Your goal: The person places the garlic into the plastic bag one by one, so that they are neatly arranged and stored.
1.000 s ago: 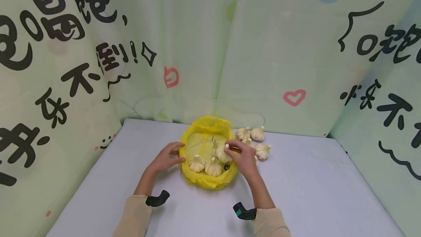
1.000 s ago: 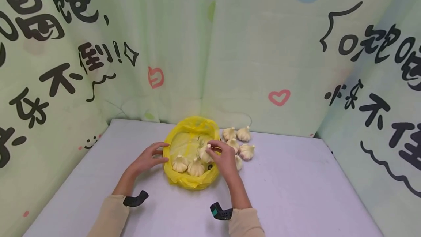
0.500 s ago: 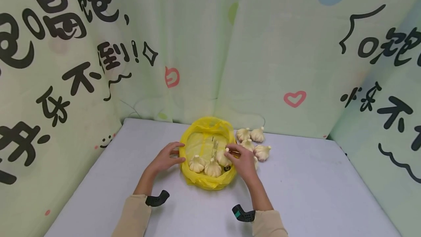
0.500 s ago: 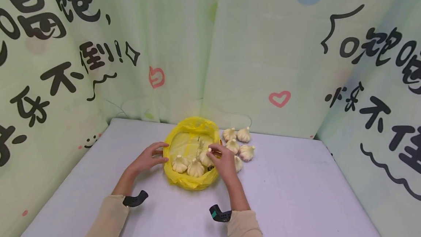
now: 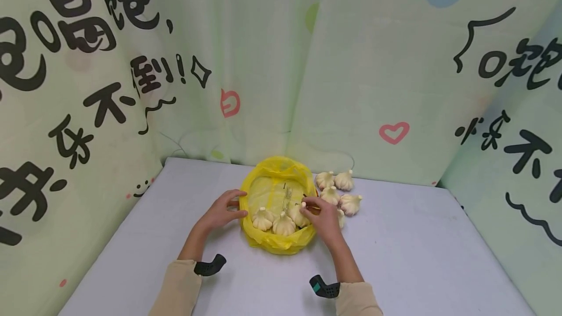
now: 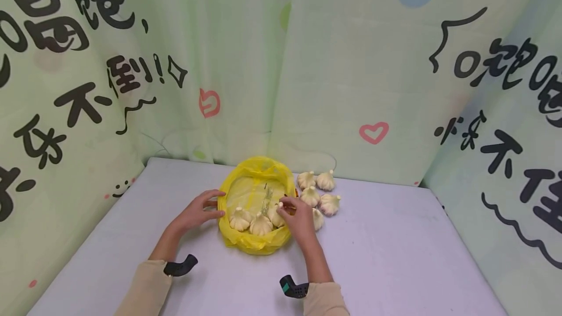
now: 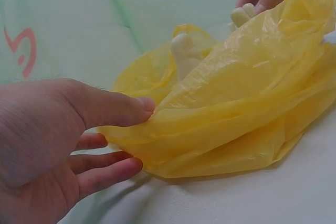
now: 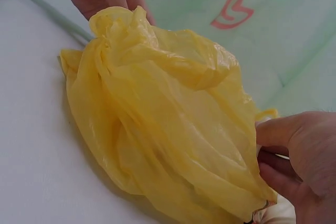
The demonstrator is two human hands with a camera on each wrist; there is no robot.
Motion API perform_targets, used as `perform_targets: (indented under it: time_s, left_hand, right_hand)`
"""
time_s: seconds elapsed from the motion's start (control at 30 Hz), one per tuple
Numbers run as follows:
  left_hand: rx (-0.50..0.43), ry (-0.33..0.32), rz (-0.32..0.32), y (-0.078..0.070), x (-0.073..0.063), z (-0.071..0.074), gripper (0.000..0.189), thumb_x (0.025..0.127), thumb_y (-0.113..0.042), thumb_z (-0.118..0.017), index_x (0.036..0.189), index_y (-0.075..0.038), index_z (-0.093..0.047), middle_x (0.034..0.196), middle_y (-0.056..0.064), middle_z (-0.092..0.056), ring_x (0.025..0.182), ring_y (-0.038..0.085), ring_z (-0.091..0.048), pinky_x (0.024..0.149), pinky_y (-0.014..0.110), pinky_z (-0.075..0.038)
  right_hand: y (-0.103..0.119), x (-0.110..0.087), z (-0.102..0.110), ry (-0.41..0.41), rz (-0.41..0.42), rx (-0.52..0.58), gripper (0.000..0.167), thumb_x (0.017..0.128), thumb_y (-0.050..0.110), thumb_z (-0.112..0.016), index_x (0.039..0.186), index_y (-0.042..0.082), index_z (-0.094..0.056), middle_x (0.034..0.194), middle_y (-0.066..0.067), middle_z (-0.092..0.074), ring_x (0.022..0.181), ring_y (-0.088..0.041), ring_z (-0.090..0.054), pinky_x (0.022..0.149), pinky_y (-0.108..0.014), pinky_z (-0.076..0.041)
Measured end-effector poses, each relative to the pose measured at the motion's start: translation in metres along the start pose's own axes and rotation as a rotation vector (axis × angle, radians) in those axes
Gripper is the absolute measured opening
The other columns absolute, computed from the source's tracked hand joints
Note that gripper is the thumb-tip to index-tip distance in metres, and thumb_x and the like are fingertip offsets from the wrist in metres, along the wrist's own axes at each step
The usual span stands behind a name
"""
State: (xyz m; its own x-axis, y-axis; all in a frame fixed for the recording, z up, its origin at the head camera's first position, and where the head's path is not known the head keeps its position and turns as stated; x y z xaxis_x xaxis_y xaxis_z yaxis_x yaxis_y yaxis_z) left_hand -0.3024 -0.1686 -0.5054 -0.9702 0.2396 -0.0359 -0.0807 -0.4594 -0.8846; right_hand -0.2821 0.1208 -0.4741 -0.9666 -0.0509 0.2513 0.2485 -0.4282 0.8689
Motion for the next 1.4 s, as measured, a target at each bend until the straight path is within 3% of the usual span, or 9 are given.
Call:
perform_targets:
  time_s: [0.47, 1.1, 1.4]
  left_hand:
    - [0.001, 0.008, -0.009, -0.003, 0.000, -0.003, 0.055, 0.086, -0.019, -0.073, 0.137, -0.013, -0.052, 0.150, 0.012, -0.039, 0.124, 0.036, -0.053, 0.097, 0.046, -0.052]
    - [0.016, -0.003, 0.016, -0.001, 0.000, -0.002, 0.055, 0.086, -0.023, -0.074, 0.136, -0.017, -0.052, 0.151, 0.010, -0.038, 0.125, 0.035, -0.053, 0.098, 0.047, -0.051]
    - [0.015, -0.016, 0.034, 0.002, -0.002, 0.000, 0.055, 0.086, -0.025, -0.073, 0.136, -0.019, -0.052, 0.152, 0.009, -0.037, 0.126, 0.034, -0.053, 0.098, 0.048, -0.051]
  right_hand:
    - [-0.002, -0.004, 0.003, -0.005, -0.036, -0.013, 0.030, 0.083, 0.002, -0.072, 0.112, -0.002, -0.068, 0.113, -0.017, -0.069, 0.105, -0.031, -0.067, 0.086, -0.031, -0.058]
    - [0.020, -0.009, 0.037, -0.101, 0.018, -0.054, 0.029, 0.082, 0.001, -0.073, 0.110, -0.003, -0.068, 0.113, -0.019, -0.069, 0.106, -0.034, -0.066, 0.090, -0.040, -0.056]
    - [0.009, -0.016, 0.059, -0.158, -0.067, -0.110, 0.029, 0.086, 0.008, -0.072, 0.114, 0.004, -0.068, 0.114, -0.014, -0.070, 0.109, -0.028, -0.066, 0.091, -0.036, -0.056]
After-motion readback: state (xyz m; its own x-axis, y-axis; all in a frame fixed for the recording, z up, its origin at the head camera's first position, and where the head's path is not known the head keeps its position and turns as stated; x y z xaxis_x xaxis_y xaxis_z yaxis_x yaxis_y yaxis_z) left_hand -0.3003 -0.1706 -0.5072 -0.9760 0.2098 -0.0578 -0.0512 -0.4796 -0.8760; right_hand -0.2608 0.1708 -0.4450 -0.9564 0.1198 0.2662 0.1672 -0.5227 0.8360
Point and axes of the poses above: each hand's wrist, its own x-axis towards the middle knuckle, its own z-axis out of the back of the hand, y = z × x, the point moved 4 cm from there along x, towards the middle knuckle
